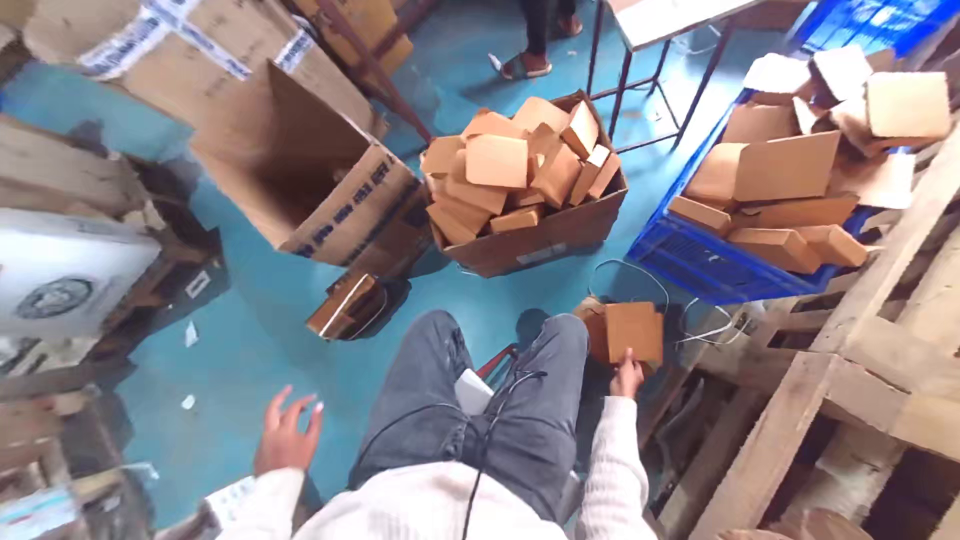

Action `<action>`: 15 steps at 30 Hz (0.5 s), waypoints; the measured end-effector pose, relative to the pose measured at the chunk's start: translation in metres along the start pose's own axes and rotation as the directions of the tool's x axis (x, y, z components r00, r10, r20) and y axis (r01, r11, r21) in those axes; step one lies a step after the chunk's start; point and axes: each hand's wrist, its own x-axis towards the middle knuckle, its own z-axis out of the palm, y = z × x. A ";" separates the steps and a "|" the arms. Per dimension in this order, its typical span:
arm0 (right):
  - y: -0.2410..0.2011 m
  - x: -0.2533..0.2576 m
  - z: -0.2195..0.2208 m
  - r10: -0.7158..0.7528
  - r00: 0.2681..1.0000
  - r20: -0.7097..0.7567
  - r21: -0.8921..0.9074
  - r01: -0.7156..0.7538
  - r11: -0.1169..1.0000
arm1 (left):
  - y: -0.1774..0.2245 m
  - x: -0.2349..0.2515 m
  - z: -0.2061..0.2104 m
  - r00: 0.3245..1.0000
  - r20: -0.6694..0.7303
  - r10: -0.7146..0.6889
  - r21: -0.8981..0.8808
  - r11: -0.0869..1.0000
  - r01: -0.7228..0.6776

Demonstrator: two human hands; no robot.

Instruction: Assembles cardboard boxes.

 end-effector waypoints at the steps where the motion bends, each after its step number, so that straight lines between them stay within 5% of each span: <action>1: -0.012 -0.017 -0.011 0.007 1.000 0.022 0.101 -0.010 0.995 | 0.007 0.012 -0.001 0.998 -0.050 0.030 -0.042 0.999 -0.032; 5: -0.068 -0.109 -0.032 -0.098 0.970 0.223 0.385 0.005 0.923 | 0.059 0.064 -0.009 0.964 -0.147 0.220 -0.294 0.921 -0.255; 8: -0.100 -0.188 -0.014 -0.211 0.852 0.479 0.410 -0.004 0.912 | 0.114 0.086 -0.014 0.907 -0.143 0.396 -0.600 0.694 -0.397; 10: -0.114 -0.242 0.000 -0.260 0.676 0.690 0.360 -0.010 0.933 | 0.152 0.085 -0.018 0.826 -0.143 0.546 -0.757 0.477 -0.447; 12: -0.122 -0.293 0.021 -0.275 0.474 0.836 0.334 -0.043 0.942 | 0.187 0.082 -0.028 0.676 -0.246 0.694 -0.809 0.237 -0.537; 15: -0.125 -0.355 0.042 -0.207 0.182 0.961 0.221 -0.058 0.974 | 0.207 0.070 -0.076 0.554 -0.221 0.803 -0.884 0.074 -0.461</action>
